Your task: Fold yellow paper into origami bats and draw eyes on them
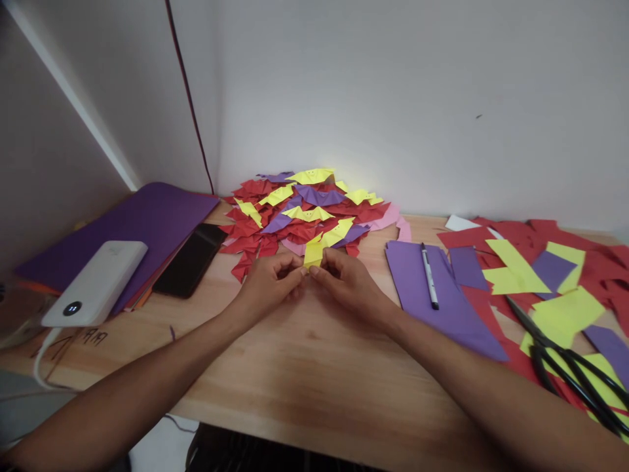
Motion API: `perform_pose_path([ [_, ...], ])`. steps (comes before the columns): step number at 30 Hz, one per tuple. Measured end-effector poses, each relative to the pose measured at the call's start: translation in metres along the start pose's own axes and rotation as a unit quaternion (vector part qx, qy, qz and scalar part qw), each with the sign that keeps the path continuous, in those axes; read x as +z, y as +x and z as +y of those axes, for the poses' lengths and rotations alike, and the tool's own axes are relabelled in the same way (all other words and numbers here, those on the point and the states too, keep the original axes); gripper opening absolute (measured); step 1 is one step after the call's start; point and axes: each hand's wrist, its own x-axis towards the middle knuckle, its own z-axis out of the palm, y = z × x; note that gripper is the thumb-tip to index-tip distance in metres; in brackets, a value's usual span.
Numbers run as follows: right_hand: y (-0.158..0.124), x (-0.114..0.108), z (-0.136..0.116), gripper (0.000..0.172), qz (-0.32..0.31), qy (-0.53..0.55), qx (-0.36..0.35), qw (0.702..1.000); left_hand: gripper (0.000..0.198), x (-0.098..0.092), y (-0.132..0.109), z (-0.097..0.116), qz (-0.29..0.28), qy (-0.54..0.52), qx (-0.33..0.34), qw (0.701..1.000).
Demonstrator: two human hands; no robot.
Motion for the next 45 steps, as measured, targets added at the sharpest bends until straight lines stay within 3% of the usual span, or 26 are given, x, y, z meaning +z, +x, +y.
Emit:
perform_pose_path([
  [3, -0.001, 0.002, -0.001, 0.021, 0.016, 0.009, 0.008, 1.0, 0.015, 0.0, 0.0, 0.0, 0.009, 0.018, 0.004, 1.0],
  [7, -0.001, 0.004, -0.003, 0.018, 0.047, 0.066, 0.028, 0.996, 0.015, 0.0, 0.002, -0.002, -0.002, -0.042, -0.02, 0.999],
  [12, -0.001, 0.004, -0.005, 0.018, 0.078, 0.103, 0.011, 0.992, 0.016, 0.001, 0.002, -0.005, 0.01, -0.046, -0.003, 0.999],
  [22, -0.006, 0.005, -0.001, 0.013, 0.095, -0.001, -0.063, 0.994, 0.021, 0.0, 0.004, 0.005, -0.02, -0.196, -0.064, 0.978],
  [33, -0.006, 0.004, -0.006, 0.006, 0.101, -0.066, -0.077, 0.99, 0.02, -0.001, 0.004, 0.008, -0.003, -0.205, -0.077, 0.976],
  [45, -0.007, 0.004, -0.003, 0.006, 0.123, -0.078, -0.121, 0.982, 0.017, -0.002, 0.004, 0.007, 0.005, -0.172, -0.044, 0.984],
])
